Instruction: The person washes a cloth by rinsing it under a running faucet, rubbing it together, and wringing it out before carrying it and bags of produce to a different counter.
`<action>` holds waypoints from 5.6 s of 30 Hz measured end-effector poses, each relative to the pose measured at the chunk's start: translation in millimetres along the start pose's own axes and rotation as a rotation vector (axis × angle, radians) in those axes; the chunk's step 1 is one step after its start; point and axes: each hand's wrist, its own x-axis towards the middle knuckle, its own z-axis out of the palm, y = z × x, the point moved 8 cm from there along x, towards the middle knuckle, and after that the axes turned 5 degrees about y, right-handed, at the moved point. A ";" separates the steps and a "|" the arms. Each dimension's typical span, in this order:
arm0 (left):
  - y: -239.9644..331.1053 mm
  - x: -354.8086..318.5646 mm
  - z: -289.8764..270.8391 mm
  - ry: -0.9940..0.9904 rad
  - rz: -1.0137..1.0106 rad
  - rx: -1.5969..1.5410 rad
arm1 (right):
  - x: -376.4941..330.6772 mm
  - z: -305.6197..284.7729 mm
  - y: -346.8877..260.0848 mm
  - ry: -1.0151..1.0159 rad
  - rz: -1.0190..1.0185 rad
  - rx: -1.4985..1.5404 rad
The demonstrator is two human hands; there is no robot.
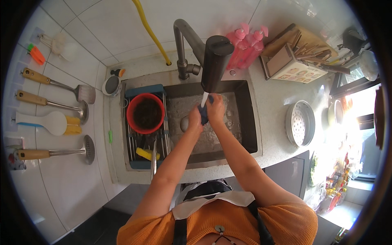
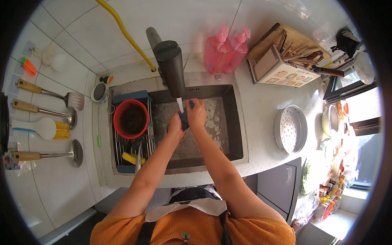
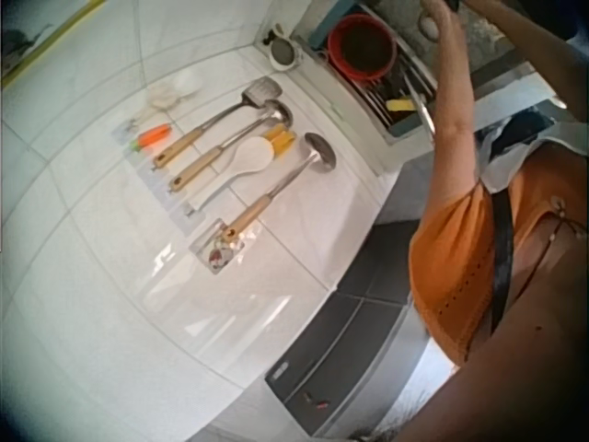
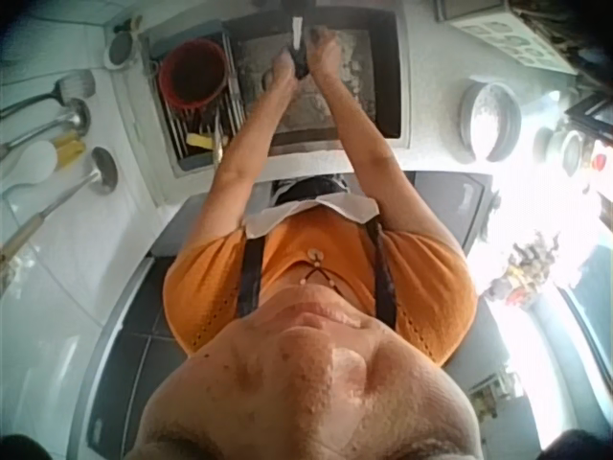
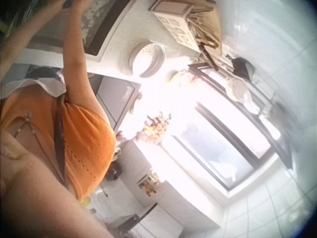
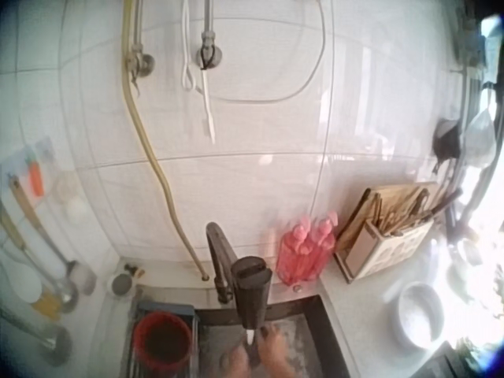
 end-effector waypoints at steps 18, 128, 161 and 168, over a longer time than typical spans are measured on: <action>9.8 27.7 -64.5 0.093 0.102 0.255 | 21.9 19.8 41.2 -0.521 -0.095 -0.592; 9.7 24.2 2.0 -0.225 0.033 -0.132 | -30.9 -1.5 -21.9 0.079 -0.095 0.168; 20.9 9.9 -5.5 -0.364 -0.101 -0.327 | 3.0 24.3 -15.4 -0.571 0.248 0.319; 24.4 14.3 0.3 -0.365 -0.071 -0.301 | 6.4 49.6 66.7 -0.668 0.424 0.385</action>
